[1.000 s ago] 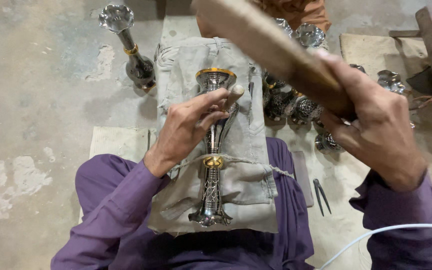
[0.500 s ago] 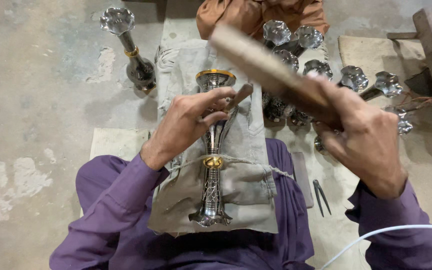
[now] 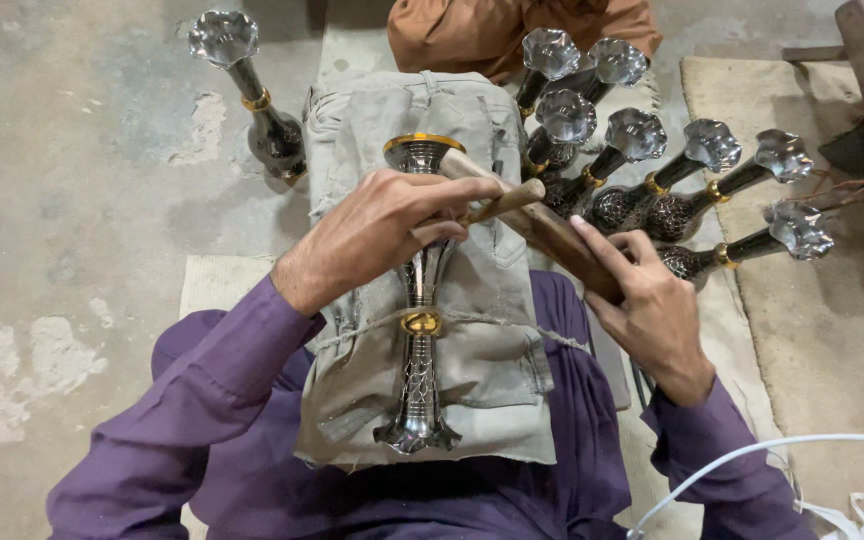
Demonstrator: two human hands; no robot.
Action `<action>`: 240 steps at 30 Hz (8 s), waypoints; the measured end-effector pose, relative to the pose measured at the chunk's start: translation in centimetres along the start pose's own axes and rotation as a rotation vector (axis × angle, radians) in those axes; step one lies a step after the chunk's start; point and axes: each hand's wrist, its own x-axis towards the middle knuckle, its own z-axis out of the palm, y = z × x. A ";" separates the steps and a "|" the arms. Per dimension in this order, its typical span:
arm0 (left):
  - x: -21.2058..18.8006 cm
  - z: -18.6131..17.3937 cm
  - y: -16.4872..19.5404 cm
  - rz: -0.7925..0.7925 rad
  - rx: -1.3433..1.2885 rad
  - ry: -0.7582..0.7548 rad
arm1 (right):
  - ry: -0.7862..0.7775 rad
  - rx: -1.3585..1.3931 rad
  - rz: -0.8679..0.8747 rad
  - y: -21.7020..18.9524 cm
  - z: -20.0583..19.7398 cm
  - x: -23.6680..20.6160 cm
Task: The person sits on the floor with a silver vase resting on a cloth cushion on their lap, holding a wooden punch against the vase surface and striking it with a wooden mallet to shape and decorate the metal. They reposition the punch repeatedly around the vase body and neck while hammering.
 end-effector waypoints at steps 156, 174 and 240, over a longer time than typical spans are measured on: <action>1.6 -0.4 0.0 -0.037 0.034 -0.033 | -0.029 0.094 -0.009 0.3 2.0 -1.1; 2.9 -0.5 0.5 0.037 0.164 -0.166 | 0.389 0.380 0.060 1.6 4.9 -3.0; 2.2 -1.3 0.5 -0.011 0.151 -0.136 | 0.341 0.273 0.045 4.1 2.9 -1.4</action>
